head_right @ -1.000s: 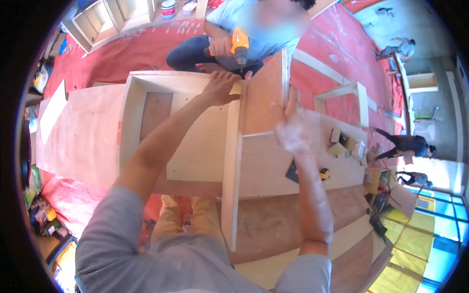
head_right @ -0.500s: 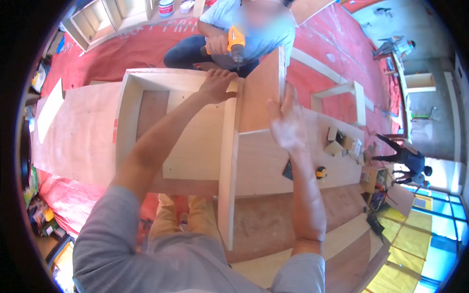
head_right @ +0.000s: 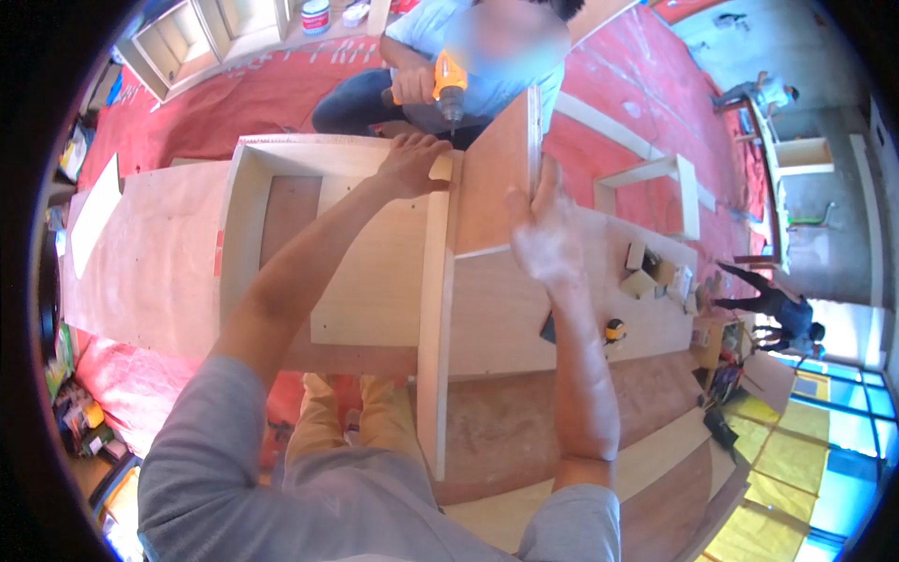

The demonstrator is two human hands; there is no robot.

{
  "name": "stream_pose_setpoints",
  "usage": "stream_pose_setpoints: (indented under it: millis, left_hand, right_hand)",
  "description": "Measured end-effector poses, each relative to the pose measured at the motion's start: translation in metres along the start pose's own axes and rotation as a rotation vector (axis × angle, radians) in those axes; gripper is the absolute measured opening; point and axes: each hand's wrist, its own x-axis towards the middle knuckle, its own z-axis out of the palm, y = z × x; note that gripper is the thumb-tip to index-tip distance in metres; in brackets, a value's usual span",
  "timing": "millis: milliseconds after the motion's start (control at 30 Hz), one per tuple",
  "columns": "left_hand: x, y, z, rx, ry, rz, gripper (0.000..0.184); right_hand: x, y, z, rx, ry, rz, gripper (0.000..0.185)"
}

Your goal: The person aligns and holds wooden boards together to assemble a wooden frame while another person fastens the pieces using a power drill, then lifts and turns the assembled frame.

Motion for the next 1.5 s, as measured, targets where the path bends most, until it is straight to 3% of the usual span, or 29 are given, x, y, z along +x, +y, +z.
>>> stream_pose_setpoints:
  millis: [400, 667, 767, 1167, 1400, 1500]
  left_hand:
    - [0.000, 0.002, 0.003, 0.016, 0.035, 0.001, 0.067]
    - [-0.001, 0.003, 0.002, 0.000, 0.018, -0.007, 0.069]
    - [-0.001, -0.001, 0.012, -0.024, 0.137, 0.012, 0.068]
    - [0.000, 0.004, 0.004, -0.007, 0.091, -0.030, 0.067]
    - [-0.001, 0.003, 0.007, -0.075, 0.125, -0.026, 0.063]
    - [-0.003, 0.004, 0.004, -0.090, 0.110, -0.020, 0.056]
  right_hand:
    - [-0.001, 0.007, 0.004, 0.045, 0.054, -0.133, 0.055]
    - [0.000, 0.004, 0.003, 0.055, 0.017, -0.031, 0.057]
    - [0.001, 0.009, 0.005, 0.052, 0.014, -0.036, 0.057]
    - [-0.001, 0.005, 0.004, 0.083, 0.007, 0.039, 0.050]
    - [0.000, 0.006, 0.005, 0.094, 0.031, -0.049, 0.049]
    - [0.000, 0.003, 0.003, 0.125, -0.019, 0.072, 0.048]
